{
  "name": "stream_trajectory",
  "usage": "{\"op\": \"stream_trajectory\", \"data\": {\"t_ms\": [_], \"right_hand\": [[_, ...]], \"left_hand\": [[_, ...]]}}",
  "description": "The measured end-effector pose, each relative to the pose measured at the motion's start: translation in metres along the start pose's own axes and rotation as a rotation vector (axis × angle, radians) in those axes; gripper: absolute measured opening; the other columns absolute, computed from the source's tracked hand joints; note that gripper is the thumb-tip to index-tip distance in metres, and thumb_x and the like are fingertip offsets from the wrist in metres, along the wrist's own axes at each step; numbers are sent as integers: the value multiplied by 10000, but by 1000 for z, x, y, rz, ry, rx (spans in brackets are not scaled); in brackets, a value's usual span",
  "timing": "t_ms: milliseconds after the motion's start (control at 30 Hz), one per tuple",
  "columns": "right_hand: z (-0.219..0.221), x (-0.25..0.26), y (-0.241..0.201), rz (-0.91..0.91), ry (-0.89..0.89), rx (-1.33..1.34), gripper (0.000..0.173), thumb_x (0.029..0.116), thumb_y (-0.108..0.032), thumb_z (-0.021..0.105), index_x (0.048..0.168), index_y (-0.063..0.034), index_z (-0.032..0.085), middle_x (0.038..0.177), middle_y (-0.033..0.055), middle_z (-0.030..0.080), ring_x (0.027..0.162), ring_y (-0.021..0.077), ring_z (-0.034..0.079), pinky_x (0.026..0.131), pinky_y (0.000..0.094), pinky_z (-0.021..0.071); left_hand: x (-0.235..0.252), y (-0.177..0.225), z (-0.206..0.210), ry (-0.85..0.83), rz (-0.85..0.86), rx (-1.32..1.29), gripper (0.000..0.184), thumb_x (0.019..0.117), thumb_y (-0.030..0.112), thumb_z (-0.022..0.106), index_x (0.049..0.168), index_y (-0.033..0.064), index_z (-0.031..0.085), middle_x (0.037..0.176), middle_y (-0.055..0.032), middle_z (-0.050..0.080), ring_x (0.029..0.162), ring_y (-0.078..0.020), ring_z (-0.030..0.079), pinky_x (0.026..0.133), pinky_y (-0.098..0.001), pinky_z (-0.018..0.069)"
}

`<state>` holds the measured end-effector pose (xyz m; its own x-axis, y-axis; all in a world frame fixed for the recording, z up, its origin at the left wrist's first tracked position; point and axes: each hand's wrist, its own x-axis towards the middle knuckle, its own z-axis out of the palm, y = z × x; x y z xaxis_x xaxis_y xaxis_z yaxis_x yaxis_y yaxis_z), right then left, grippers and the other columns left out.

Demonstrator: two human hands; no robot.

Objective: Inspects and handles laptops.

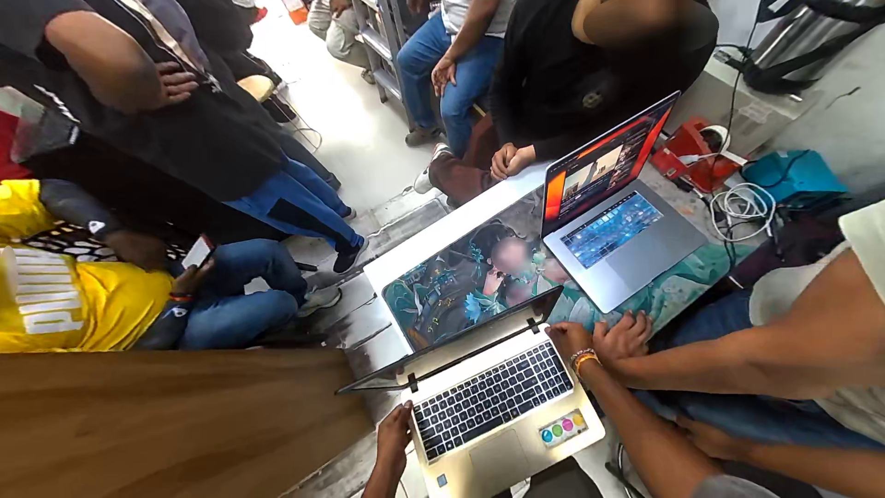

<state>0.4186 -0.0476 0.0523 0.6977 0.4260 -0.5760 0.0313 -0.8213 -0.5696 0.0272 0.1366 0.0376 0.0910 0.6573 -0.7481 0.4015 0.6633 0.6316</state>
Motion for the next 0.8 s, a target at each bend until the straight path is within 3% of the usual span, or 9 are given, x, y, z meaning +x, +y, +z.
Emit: {"op": "stream_trajectory", "data": {"t_ms": [33,100,233,367,533,633,733,800], "right_hand": [[2,1,-3,11,18,-14,257,973,-290,691,1010,-48,768,1004,189,733,983,365,690,906,605,511],[1,10,-12,112,-14,-71,245,940,-298,722,994,-64,771,1007,181,734,998,358,682,917,590,502],[-2,19,-10,121,-69,-125,225,928,-272,727,943,-52,769,978,201,724,974,379,673,890,608,498],[-3,20,-18,2,-125,-153,285,965,-329,691,995,-55,768,1000,173,734,992,348,683,911,584,502],[5,23,-19,123,-59,-142,302,918,-350,756,1001,-60,766,1014,181,730,1014,360,673,915,588,497],[8,23,-19,128,-32,-137,285,905,-342,771,977,-66,777,1001,183,734,1001,364,679,901,602,502],[7,17,-20,67,-36,-111,330,906,-356,766,1014,-45,757,1008,185,728,999,353,678,912,580,503],[15,10,-25,54,-45,-149,556,838,-453,816,1146,-5,702,1148,229,685,1122,383,636,993,575,480]], "left_hand": [[3,1,0,4,8,23,304,1078,240,524,1070,-37,649,897,-157,701,767,-217,687,675,-395,579],[5,3,2,26,31,64,287,1072,215,538,999,-41,643,829,-142,673,711,-204,655,641,-383,560],[4,7,-3,-1,-73,65,267,1074,215,531,1096,-31,632,929,-165,682,789,-233,670,689,-416,568],[12,25,1,-132,-98,26,319,1039,231,597,1268,9,611,1053,-179,718,884,-261,718,736,-432,601],[26,14,30,40,18,-105,241,1010,142,631,1145,-57,655,939,-172,713,805,-213,694,763,-391,585],[30,10,22,0,24,-113,234,1014,137,626,1132,-61,659,933,-167,724,807,-209,707,766,-387,597],[27,11,23,-36,78,-13,289,991,183,677,1168,-44,659,954,-164,731,817,-209,713,753,-391,596],[16,14,30,10,135,107,560,862,196,830,1295,-49,574,1073,-211,706,944,-265,706,846,-448,587]]}}
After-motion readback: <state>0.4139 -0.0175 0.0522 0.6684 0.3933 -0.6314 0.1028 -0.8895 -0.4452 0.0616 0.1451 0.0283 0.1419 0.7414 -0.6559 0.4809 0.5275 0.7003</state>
